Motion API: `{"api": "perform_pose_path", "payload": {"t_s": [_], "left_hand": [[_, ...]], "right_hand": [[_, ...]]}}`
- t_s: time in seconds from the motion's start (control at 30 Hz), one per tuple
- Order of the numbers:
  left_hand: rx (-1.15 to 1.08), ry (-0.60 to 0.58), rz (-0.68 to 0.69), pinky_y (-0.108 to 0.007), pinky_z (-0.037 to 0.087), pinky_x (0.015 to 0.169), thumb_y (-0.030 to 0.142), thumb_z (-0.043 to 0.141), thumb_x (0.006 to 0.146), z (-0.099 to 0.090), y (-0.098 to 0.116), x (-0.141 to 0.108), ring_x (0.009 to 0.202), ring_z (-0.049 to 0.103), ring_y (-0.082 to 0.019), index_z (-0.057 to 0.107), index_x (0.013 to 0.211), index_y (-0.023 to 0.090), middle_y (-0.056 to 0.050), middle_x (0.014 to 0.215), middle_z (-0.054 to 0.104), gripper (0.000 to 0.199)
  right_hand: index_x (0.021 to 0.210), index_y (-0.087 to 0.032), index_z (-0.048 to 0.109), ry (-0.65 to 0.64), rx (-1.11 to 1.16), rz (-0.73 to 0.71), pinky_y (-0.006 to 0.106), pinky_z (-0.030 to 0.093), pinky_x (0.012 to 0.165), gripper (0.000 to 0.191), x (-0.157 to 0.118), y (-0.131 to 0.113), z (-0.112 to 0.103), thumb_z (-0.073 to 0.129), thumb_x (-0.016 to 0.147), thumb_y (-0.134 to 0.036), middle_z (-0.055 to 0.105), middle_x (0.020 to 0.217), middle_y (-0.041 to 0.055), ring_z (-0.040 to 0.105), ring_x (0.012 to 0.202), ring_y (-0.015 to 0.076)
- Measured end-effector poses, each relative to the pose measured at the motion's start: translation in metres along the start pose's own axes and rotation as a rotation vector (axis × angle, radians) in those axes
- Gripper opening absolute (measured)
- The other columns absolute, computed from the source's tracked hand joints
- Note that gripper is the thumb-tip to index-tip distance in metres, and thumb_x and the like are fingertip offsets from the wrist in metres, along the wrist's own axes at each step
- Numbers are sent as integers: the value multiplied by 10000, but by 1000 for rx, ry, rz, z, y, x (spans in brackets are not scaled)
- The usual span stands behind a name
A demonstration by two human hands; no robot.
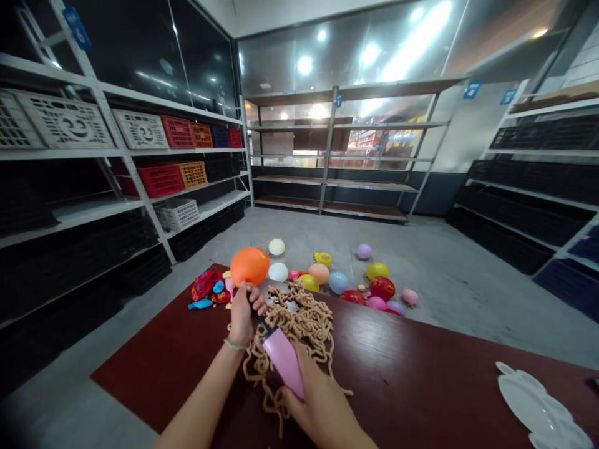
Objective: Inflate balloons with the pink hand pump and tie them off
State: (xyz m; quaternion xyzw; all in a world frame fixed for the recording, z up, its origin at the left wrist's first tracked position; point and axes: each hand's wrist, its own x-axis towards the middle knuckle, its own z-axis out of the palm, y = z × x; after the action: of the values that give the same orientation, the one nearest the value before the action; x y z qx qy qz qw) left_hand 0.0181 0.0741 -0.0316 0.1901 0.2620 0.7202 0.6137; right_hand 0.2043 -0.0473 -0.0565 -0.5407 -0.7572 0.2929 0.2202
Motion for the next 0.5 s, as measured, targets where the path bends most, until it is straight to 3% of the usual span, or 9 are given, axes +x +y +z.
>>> {"api": "perform_pose_path", "payload": {"t_s": [0.13, 0.27, 0.4, 0.5], "left_hand": [[-40, 66, 82, -187, 265, 363, 349, 583, 888, -1, 20, 4, 392, 316, -58, 407, 799, 219, 86, 583, 314, 237], [-71, 111, 137, -189, 272, 363, 347, 581, 888, -4, 26, 6, 398, 323, -62, 420, 801, 220, 82, 586, 315, 223], [-104, 138, 141, -182, 259, 359, 379, 596, 883, -5, 18, 5, 401, 314, -55, 441, 810, 214, 81, 591, 311, 238], [-99, 139, 117, -181, 264, 360, 387, 608, 878, -1, 6, 0, 404, 316, -52, 440, 810, 213, 81, 594, 328, 252]], "right_hand": [[1516, -295, 362, -6, -165, -71, 393, 503, 997, 725, -23, 26, -19, 566, 823, -233, 557, 1435, 84, 600, 1233, 279], [1503, -352, 388, 86, -334, -120, 369, 579, 857, 651, -45, 53, -34, 576, 881, -324, 668, 1280, 70, 689, 1072, 269], [1523, -390, 329, 166, -412, -165, 319, 606, 691, 661, -52, 61, -27, 561, 906, -355, 725, 1107, 44, 736, 884, 233], [1530, -388, 309, 198, -410, -157, 323, 611, 696, 680, -44, 53, -14, 563, 900, -338, 714, 1169, 41, 739, 910, 237]]}}
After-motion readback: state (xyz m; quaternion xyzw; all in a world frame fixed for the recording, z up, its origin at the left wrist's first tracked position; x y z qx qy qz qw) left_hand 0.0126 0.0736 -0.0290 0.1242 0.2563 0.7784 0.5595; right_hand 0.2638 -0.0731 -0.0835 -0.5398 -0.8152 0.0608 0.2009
